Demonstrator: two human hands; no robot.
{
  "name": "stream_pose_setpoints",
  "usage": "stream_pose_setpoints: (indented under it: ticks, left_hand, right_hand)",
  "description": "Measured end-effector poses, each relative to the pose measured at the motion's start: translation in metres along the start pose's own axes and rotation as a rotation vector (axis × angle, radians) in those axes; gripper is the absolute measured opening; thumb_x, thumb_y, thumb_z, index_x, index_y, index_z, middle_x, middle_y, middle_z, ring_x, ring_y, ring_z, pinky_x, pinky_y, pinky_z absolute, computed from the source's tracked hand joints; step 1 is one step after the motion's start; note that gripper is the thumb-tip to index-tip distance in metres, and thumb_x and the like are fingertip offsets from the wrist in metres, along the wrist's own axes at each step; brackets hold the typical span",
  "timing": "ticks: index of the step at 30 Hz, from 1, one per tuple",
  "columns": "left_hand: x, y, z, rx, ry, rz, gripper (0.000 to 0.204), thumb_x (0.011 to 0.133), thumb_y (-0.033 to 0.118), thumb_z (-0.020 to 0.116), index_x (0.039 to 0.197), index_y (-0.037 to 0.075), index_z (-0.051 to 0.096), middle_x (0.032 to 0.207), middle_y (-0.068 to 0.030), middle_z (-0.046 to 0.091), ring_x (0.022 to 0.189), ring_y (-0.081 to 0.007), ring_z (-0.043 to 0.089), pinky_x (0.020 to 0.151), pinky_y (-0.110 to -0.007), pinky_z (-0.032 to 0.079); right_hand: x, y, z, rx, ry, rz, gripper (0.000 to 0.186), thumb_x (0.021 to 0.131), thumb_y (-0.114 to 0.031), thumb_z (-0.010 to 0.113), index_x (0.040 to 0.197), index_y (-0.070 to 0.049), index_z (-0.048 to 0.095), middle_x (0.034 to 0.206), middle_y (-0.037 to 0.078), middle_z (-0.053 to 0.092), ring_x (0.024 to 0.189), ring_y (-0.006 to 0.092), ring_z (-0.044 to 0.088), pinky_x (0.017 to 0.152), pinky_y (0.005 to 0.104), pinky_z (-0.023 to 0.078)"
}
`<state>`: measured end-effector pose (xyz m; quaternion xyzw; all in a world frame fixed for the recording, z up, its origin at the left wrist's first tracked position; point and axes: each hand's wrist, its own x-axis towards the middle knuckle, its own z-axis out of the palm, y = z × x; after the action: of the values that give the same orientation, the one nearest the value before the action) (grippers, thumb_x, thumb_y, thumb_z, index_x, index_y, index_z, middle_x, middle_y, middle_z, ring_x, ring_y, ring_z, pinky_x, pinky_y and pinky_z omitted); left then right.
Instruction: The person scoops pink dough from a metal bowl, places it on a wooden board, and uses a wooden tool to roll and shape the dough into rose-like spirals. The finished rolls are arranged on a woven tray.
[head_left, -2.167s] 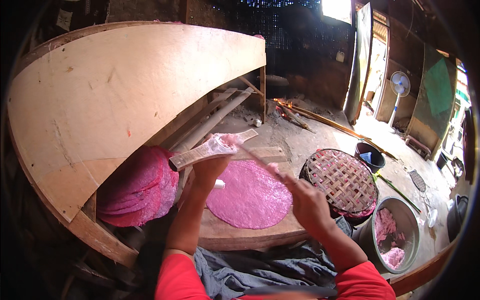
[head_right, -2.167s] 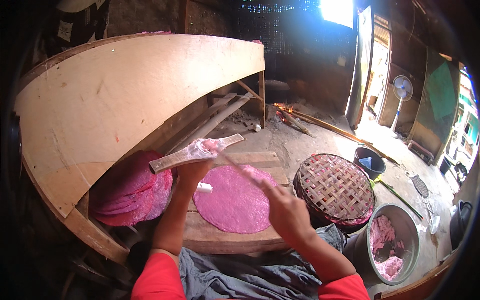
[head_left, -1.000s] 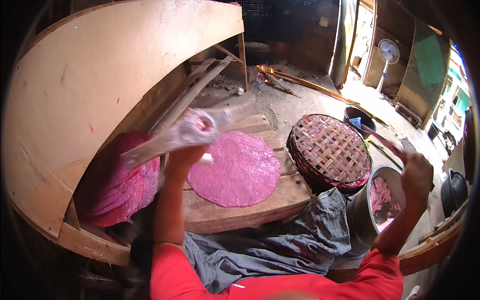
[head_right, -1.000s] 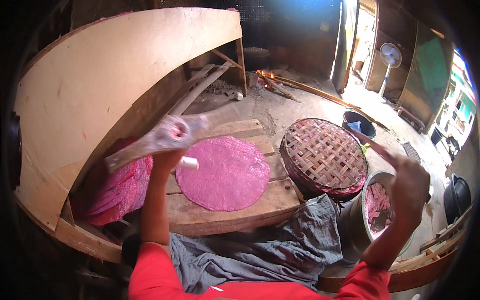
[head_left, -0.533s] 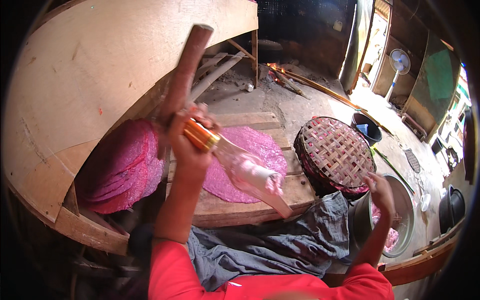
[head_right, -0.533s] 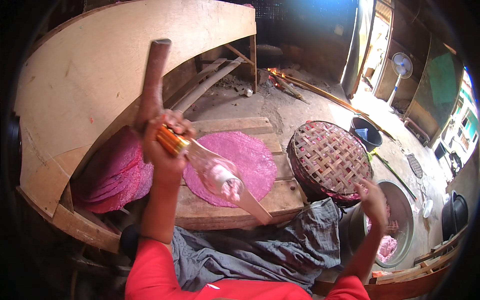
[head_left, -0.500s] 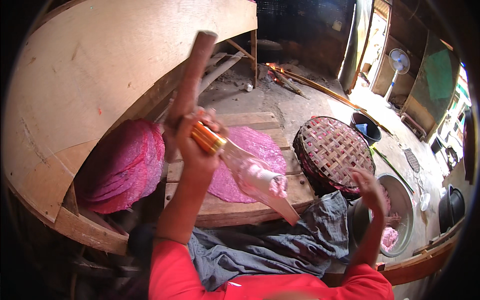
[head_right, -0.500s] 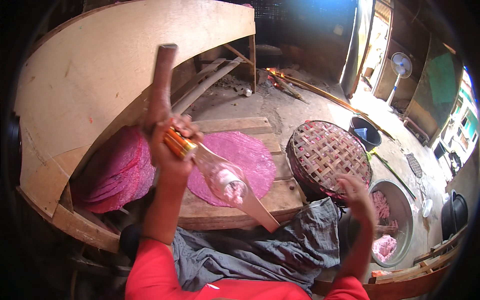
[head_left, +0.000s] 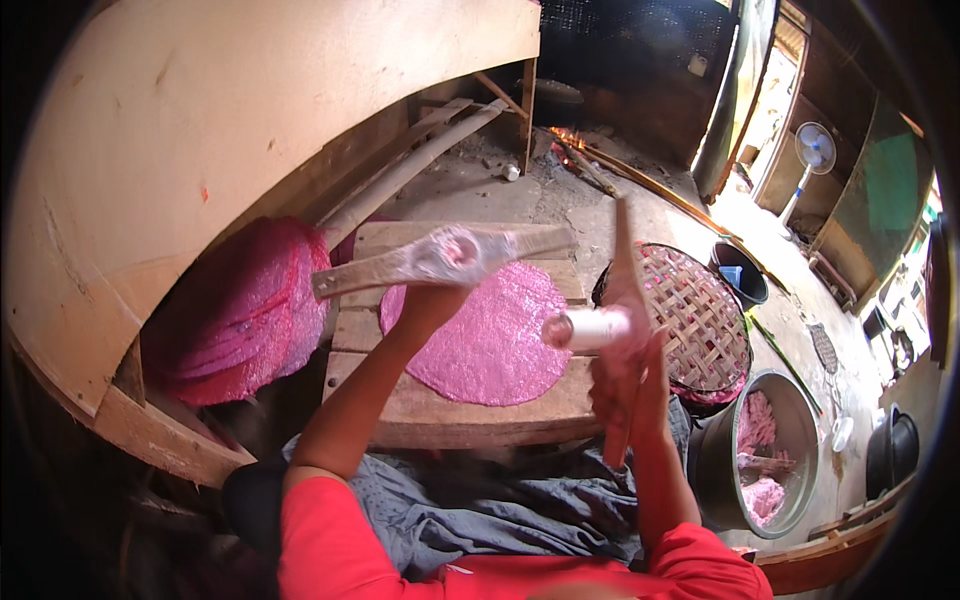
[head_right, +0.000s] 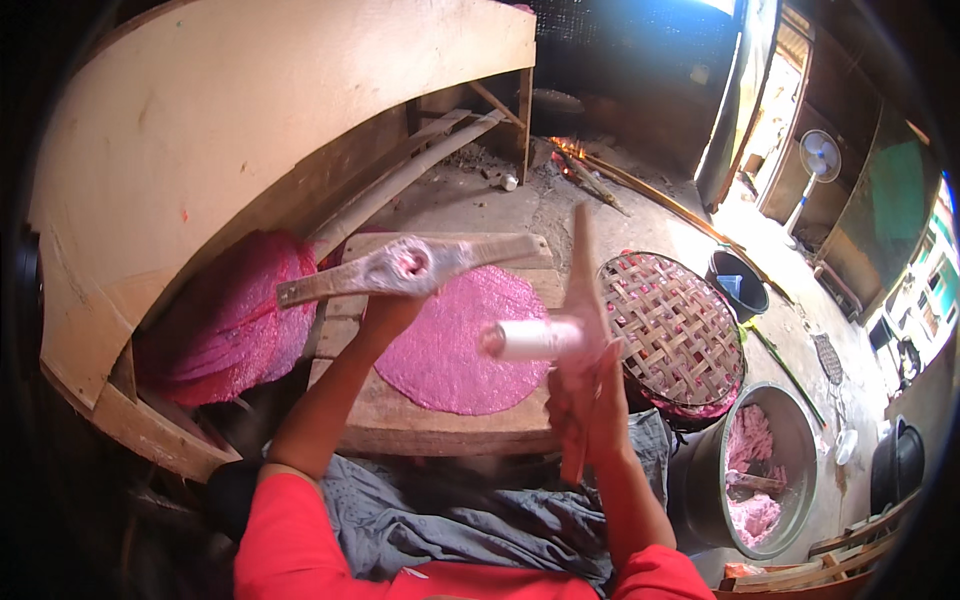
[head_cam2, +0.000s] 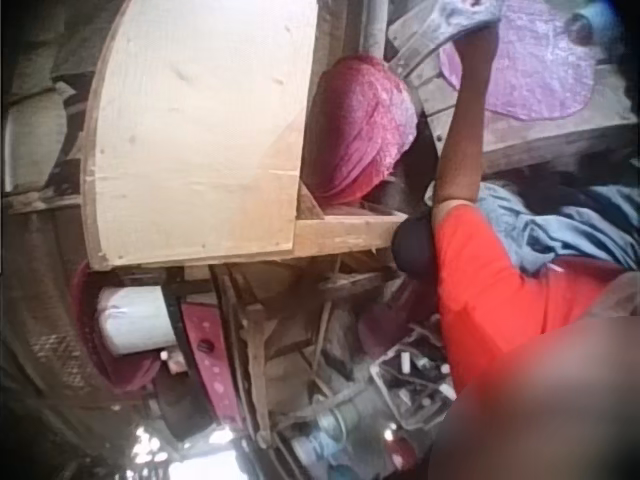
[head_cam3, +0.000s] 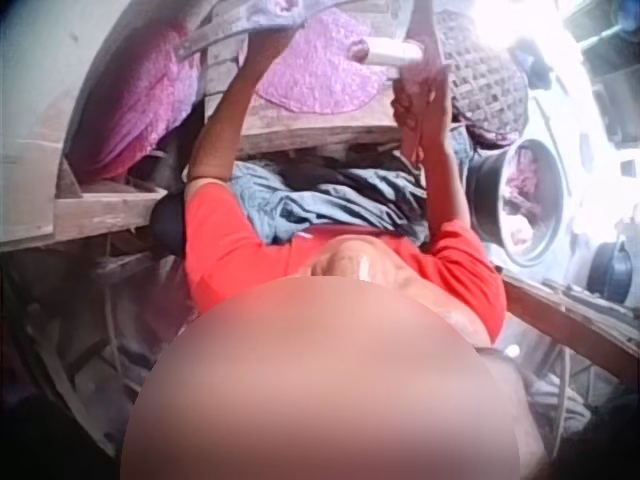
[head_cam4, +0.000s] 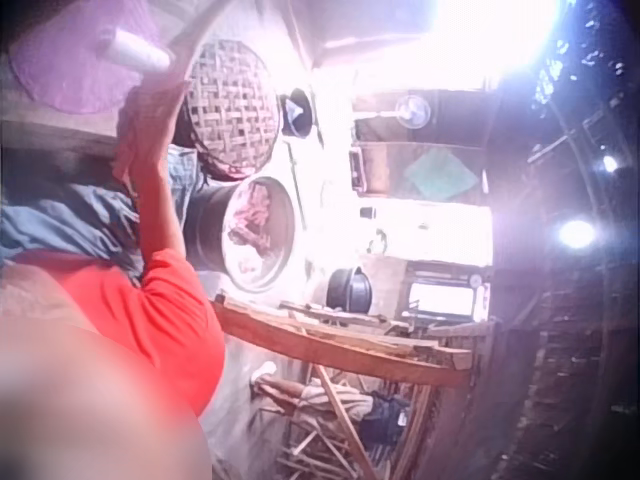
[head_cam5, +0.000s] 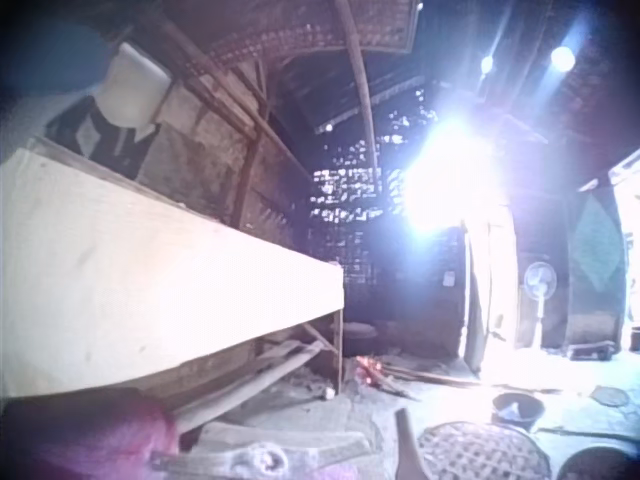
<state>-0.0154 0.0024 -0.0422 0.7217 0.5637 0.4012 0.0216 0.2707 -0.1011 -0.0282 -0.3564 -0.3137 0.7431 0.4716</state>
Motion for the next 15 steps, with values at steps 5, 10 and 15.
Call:
stream_pose_setpoints:
  ticks: [5, 10, 15]
  left_hand:
    - [-0.036, 0.024, 0.009, -0.177, 0.048, 0.309, 0.027, 0.081, 0.030, 0.071, 0.097, 0.010, 0.064, 0.088, -0.0094, 0.065, 0.078, -0.0277, 0.065, 0.069, -0.039, 0.052]
    - [-0.039, 0.047, -0.001, -0.016, -0.121, 0.345, 0.029, 0.079, 0.034, 0.071, 0.093, 0.009, 0.064, 0.080, -0.0120, 0.065, 0.077, -0.0314, 0.064, 0.067, -0.042, 0.051]
    - [-0.051, 0.060, -0.004, -0.290, -0.436, 0.361, 0.023, 0.076, 0.023, 0.073, 0.082, 0.003, 0.064, 0.073, -0.0135, 0.062, 0.069, -0.0295, 0.061, 0.063, -0.040, 0.049]
  right_hand:
    - [0.015, -0.017, 0.008, -0.692, -0.015, -0.560, 0.086, 0.090, -0.075, 0.032, 0.127, 0.002, 0.046, 0.063, 0.004, 0.048, 0.046, 0.0144, 0.045, 0.042, 0.0276, 0.037]
    - [0.008, -0.038, 0.029, -1.239, -0.081, -0.993, 0.079, 0.092, -0.054, 0.051, 0.140, 0.005, 0.030, 0.098, 0.027, 0.062, 0.090, 0.0424, 0.065, 0.078, 0.0442, 0.050]
    - [-0.009, -0.046, 0.026, -1.463, -0.245, -0.904, 0.080, 0.087, -0.043, 0.063, 0.141, 0.003, 0.029, 0.103, 0.032, 0.061, 0.095, 0.0505, 0.062, 0.081, 0.0477, 0.050]
